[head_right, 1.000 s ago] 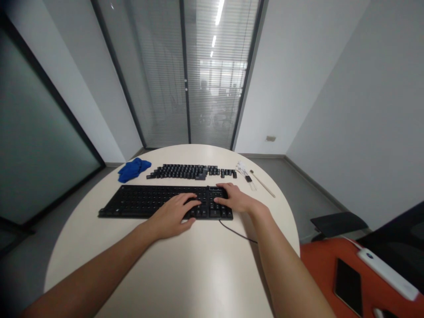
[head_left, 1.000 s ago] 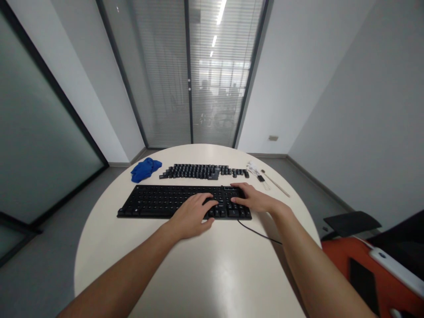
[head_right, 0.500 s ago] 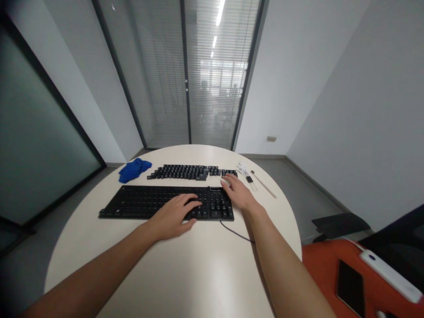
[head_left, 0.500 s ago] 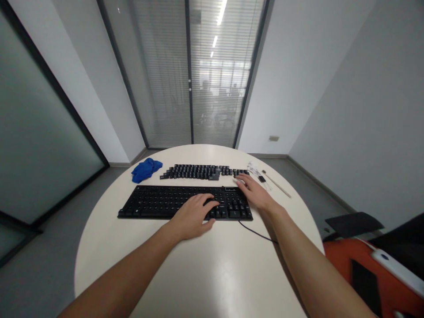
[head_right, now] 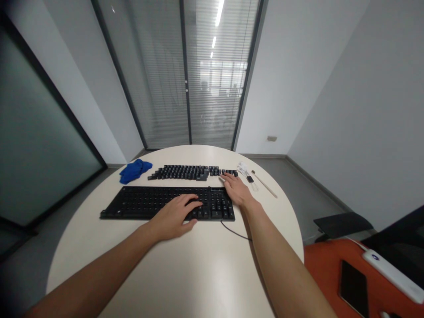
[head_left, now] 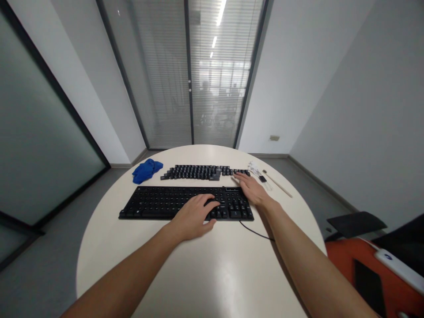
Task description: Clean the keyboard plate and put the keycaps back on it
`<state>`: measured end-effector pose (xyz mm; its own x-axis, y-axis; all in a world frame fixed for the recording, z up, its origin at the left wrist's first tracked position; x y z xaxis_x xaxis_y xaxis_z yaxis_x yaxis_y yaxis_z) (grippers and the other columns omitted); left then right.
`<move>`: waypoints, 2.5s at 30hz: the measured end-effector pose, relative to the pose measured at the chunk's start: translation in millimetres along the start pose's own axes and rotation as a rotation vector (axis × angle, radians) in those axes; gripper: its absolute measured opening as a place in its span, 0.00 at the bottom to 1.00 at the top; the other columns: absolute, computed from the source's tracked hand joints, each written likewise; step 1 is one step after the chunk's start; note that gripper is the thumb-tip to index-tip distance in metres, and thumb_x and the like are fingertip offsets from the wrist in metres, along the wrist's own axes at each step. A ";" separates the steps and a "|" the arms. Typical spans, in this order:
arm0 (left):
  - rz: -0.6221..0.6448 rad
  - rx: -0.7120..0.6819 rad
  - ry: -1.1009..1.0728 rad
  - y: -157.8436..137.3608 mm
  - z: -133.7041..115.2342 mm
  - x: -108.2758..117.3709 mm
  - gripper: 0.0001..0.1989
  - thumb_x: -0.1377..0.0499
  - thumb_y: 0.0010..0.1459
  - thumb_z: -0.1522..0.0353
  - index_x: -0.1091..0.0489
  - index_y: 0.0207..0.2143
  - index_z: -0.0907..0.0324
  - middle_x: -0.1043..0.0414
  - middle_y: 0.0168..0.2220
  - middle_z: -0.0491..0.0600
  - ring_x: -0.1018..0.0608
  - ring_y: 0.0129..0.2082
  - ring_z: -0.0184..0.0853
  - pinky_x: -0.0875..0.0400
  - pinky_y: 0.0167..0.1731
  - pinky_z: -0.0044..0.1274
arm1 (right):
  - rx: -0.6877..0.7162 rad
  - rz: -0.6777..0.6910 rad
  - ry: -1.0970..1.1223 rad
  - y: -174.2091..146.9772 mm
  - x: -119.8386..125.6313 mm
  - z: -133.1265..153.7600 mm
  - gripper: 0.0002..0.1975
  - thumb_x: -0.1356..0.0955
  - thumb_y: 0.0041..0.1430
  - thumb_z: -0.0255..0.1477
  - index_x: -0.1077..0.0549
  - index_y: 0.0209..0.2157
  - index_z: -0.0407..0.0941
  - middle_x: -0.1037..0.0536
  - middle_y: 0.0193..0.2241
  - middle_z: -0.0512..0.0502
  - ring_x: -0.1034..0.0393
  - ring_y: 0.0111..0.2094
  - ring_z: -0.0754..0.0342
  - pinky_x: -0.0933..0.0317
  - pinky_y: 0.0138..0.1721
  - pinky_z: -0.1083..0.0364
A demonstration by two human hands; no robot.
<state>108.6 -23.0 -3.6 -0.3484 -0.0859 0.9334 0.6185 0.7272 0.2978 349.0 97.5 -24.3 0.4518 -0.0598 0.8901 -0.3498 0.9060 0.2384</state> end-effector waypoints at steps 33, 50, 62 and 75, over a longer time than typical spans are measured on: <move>-0.003 0.001 -0.023 0.0 -1.1 1.5 0.25 0.39 0.60 0.65 0.35 0.59 0.55 0.37 0.61 0.55 0.33 0.60 0.46 0.38 0.61 0.39 | -0.027 0.011 -0.022 -2.7 1.4 2.2 0.32 0.47 0.70 0.51 0.22 0.51 0.47 0.26 0.56 0.40 0.37 0.61 0.42 0.47 0.64 0.41; 0.000 0.000 -0.015 -0.2 -0.4 0.1 0.25 0.40 0.60 0.65 0.35 0.60 0.56 0.37 0.62 0.55 0.33 0.61 0.46 0.38 0.62 0.39 | -0.019 0.012 0.011 -5.9 5.0 13.5 0.32 0.48 0.71 0.49 0.24 0.54 0.45 0.31 0.62 0.39 0.42 0.65 0.42 0.51 0.66 0.39; 0.002 0.000 -0.026 -0.4 -0.6 1.1 0.25 0.40 0.60 0.65 0.35 0.60 0.55 0.37 0.62 0.55 0.33 0.61 0.46 0.38 0.62 0.40 | 0.012 -0.072 0.072 -9.7 17.0 11.8 0.31 0.47 0.71 0.48 0.21 0.49 0.45 0.25 0.55 0.40 0.33 0.58 0.42 0.44 0.63 0.43; 0.010 0.005 -0.026 -0.2 -0.2 0.6 0.25 0.40 0.60 0.65 0.35 0.60 0.55 0.37 0.62 0.54 0.33 0.61 0.46 0.39 0.62 0.40 | 0.020 -0.036 0.110 -5.8 12.4 2.8 0.28 0.47 0.72 0.43 0.20 0.44 0.46 0.19 0.48 0.41 0.27 0.51 0.44 0.37 0.55 0.46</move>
<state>108.4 -23.3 -3.0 -0.3602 -0.0612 0.9309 0.6182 0.7316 0.2874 354.4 90.4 -13.5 0.5513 -0.0445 0.8331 -0.3477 0.8955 0.2779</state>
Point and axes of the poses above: each hand's wrist, its own y-axis towards the middle knuckle, its own x-axis out of the back of the hand, z = x × y, the point moved 4 cm from there along y, towards the middle knuckle
